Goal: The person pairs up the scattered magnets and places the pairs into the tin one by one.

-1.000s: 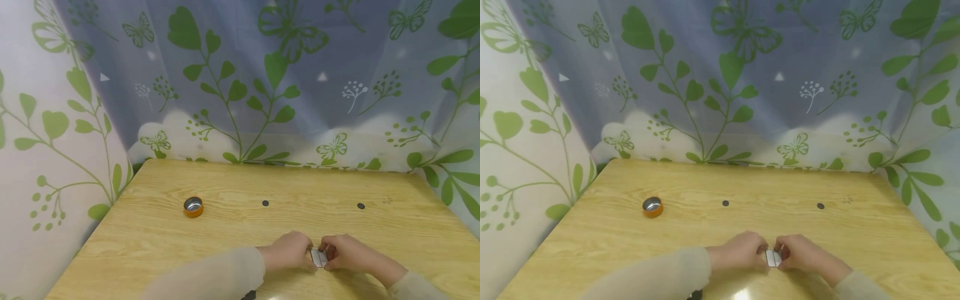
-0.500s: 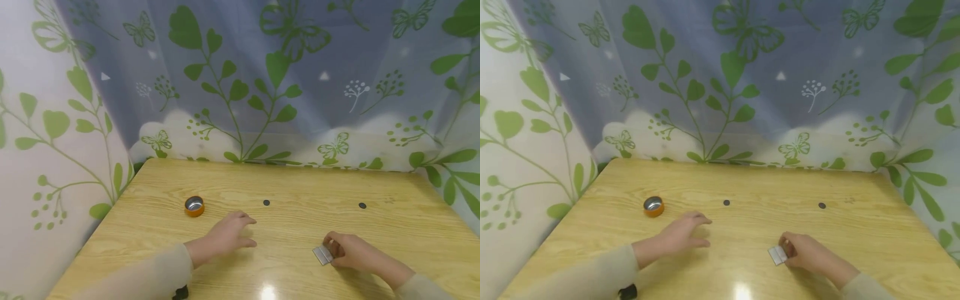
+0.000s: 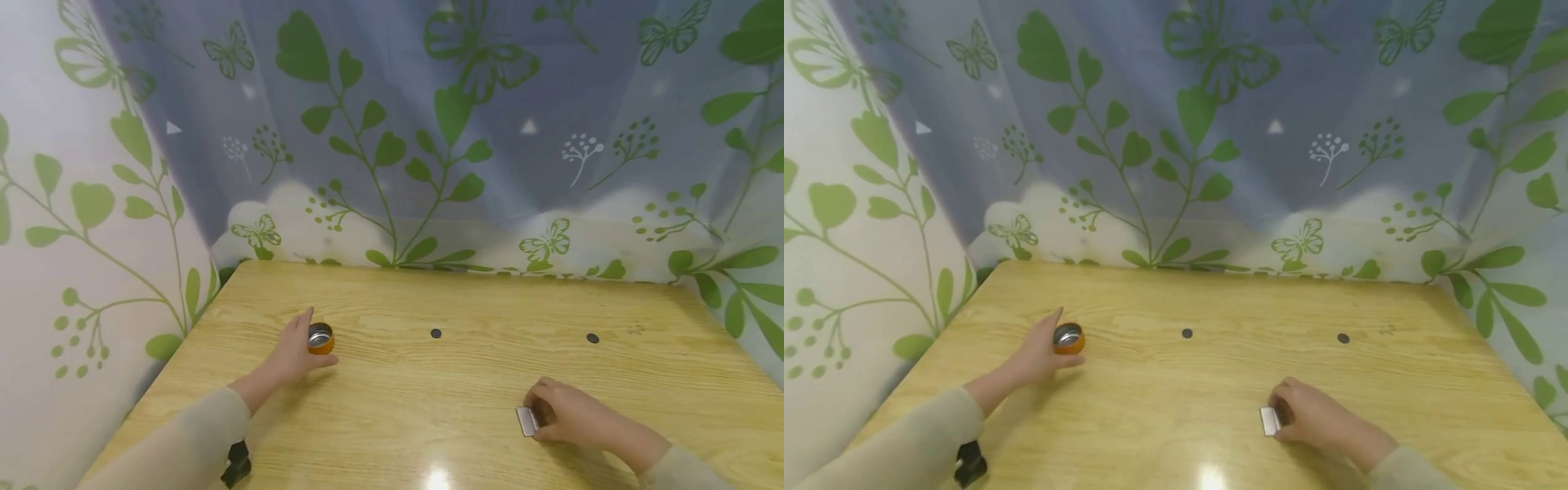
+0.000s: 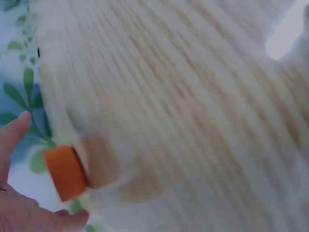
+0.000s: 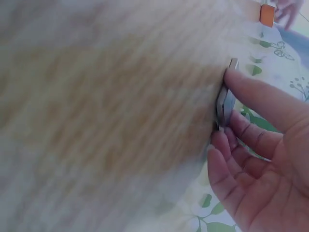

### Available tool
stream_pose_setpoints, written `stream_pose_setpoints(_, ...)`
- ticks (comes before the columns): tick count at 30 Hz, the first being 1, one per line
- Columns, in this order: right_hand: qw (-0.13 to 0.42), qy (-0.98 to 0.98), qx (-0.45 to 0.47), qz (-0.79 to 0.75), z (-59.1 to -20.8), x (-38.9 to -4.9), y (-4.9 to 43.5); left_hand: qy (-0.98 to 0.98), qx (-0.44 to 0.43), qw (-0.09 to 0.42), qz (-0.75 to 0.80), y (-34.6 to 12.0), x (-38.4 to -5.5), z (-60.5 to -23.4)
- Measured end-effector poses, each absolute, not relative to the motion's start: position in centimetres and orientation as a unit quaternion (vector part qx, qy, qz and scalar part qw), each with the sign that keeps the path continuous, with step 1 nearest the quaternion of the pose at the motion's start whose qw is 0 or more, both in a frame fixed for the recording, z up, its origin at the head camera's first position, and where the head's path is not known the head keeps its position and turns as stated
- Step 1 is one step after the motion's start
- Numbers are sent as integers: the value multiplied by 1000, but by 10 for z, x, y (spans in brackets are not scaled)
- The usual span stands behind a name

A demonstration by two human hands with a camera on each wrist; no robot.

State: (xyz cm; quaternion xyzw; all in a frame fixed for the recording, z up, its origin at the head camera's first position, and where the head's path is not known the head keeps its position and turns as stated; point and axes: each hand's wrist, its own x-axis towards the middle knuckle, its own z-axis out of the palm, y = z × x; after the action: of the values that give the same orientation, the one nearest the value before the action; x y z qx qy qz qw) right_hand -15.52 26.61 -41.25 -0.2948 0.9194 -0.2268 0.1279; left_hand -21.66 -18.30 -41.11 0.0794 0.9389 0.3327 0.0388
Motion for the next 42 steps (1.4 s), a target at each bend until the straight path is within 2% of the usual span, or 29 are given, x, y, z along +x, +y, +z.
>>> stream_pose_setpoints(4,171,910,-275,-257,-411,-156,269,926,49,71,367,-196,-226,-421)
stream_pose_setpoints(6,199,899,-268,-284,-411,-156,272,921,51,68,379,-200,-230,-424)
stream_pose_setpoints(11,222,865,-291,-344,-408,-159,278,918,79,51,384,-206,-238,-426)
stream_pose_setpoints(15,223,852,-295,-371,-404,-162,277,922,76,59,374,-205,-241,-424)
stream_pose_setpoints(25,229,836,-183,-463,-396,-178,233,928,42,88,359,-202,-243,-422)
stream_pose_setpoints(42,227,811,-145,-519,-396,-201,163,928,31,106,356,-201,-247,-421)
